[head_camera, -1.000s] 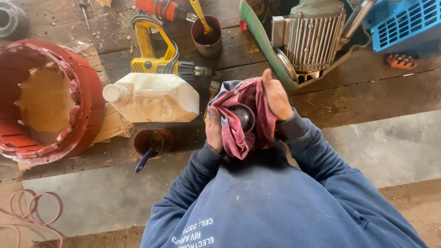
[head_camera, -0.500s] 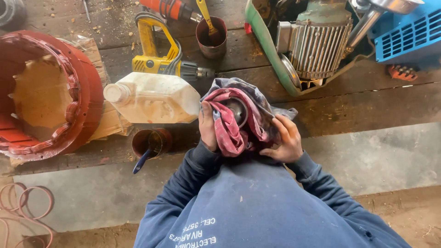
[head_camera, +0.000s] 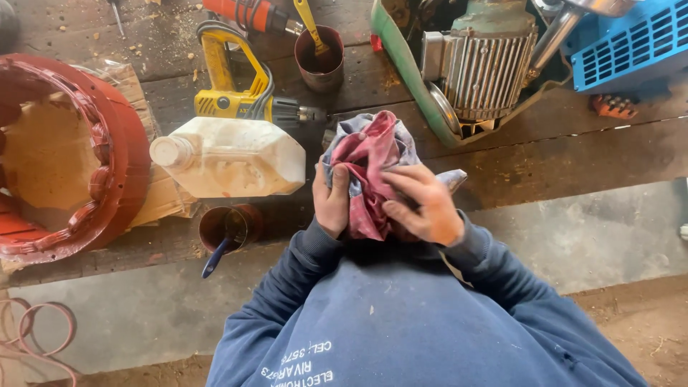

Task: Clean a metal component with a rag and apply a protective coating or lubricant with a brush.

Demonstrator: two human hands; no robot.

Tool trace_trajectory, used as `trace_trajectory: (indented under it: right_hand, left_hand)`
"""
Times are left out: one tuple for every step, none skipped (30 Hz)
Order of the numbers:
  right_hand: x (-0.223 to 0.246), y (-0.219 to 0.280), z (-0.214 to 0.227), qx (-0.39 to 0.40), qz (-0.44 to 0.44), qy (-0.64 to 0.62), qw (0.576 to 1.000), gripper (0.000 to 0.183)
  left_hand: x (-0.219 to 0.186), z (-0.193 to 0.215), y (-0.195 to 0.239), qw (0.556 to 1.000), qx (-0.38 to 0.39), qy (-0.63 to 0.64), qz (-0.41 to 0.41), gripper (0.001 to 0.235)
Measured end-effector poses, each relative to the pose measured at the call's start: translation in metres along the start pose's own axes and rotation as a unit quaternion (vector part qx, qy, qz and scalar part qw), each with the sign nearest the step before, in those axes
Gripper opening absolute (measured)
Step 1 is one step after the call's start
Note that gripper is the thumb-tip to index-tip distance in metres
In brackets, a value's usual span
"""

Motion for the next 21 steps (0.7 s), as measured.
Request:
trace_trajectory:
  right_hand:
    - [0.001,-0.003,-0.007,0.000,-0.001,0.000,1.000,0.039]
    - [0.004,-0.008,-0.016,0.038,0.032,0.061,0.997,0.048]
    - [0.006,-0.012,-0.025,0.075,0.064,0.122,0.988,0.057]
    - [0.004,-0.012,-0.027,0.074,0.068,0.125,0.987,0.057]
    - [0.003,-0.012,-0.030,0.094,0.085,0.140,0.982,0.060]
    - [0.002,-0.010,-0.032,0.112,0.099,0.156,0.976,0.064]
    - [0.001,-0.011,-0.032,0.111,0.099,0.160,0.976,0.064]
    - [0.000,-0.011,-0.032,0.137,0.120,0.149,0.972,0.069]
    - [-0.001,-0.011,-0.032,0.163,0.140,0.138,0.967,0.075]
    - [-0.008,-0.011,-0.031,0.163,0.140,0.141,0.966,0.075]
    - [-0.016,-0.010,-0.031,0.199,0.145,0.109,0.963,0.075]
    - [-0.023,-0.010,-0.030,0.235,0.152,0.078,0.957,0.075]
    - [-0.025,-0.012,-0.029,0.235,0.153,0.081,0.956,0.075]
    - [-0.026,-0.012,-0.029,0.240,0.164,0.094,0.952,0.075]
    - [-0.027,-0.013,-0.028,0.246,0.174,0.107,0.947,0.074]
    - [-0.018,-0.016,-0.029,0.245,0.174,0.109,0.947,0.074]
    - [-0.009,-0.019,-0.029,0.236,0.172,0.155,0.944,0.071]
    - [0.000,-0.022,-0.030,0.226,0.169,0.201,0.938,0.069]
    - [0.004,-0.023,-0.031,0.224,0.168,0.203,0.938,0.069]
    - [0.009,-0.024,-0.032,0.206,0.166,0.216,0.940,0.066]
    - [0.014,-0.024,-0.033,0.188,0.163,0.229,0.941,0.064]
  left_hand:
    - [0.005,0.002,0.005,1.000,0.000,0.000,0.001,0.054]
    - [0.010,0.004,0.008,0.997,-0.002,-0.082,-0.008,0.052]
    - [0.015,0.006,0.012,0.986,-0.005,-0.164,-0.017,0.050]
    - [0.016,0.008,0.013,0.986,-0.005,-0.163,-0.022,0.050]
    - [0.018,0.010,0.015,0.991,-0.002,-0.135,-0.001,0.051]
    - [0.021,0.010,0.018,0.994,0.002,-0.105,0.022,0.052]
    - [0.019,0.012,0.017,0.995,0.004,-0.102,0.020,0.052]
    - [0.018,0.015,0.015,0.991,0.005,-0.136,0.009,0.053]
    - [0.016,0.017,0.013,0.985,0.006,-0.170,-0.002,0.054]
    - [0.016,0.018,0.012,0.986,0.007,-0.168,-0.003,0.054]
    - [0.016,0.018,0.012,0.990,0.032,-0.136,0.004,0.054]
    - [0.016,0.018,0.010,0.993,0.058,-0.103,0.010,0.054]
    - [0.020,0.019,0.011,0.993,0.059,-0.102,0.007,0.054]
    - [0.025,0.020,0.013,0.993,0.051,-0.104,0.011,0.051]
    - [0.029,0.021,0.015,0.993,0.044,-0.106,0.015,0.048]
    - [0.031,0.021,0.015,0.993,0.046,-0.105,0.013,0.048]
    - [0.033,0.021,0.015,0.995,0.042,-0.086,0.031,0.042]
    - [0.035,0.021,0.016,0.996,0.039,-0.067,0.048,0.037]
    - [0.034,0.020,0.014,0.996,0.041,-0.066,0.047,0.037]
    - [0.033,0.020,0.015,0.996,0.023,-0.072,0.044,0.033]
    - [0.032,0.019,0.015,0.996,0.005,-0.077,0.042,0.029]
Point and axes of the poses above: each hand's wrist, its own y-axis away from the middle knuckle, its own z-axis out of the back of the hand, x = y × z, the point moved 2 cm from there along -y, towards the middle knuckle, and after that the axes turned 9 degrees about -y, right-handed, at the moved point
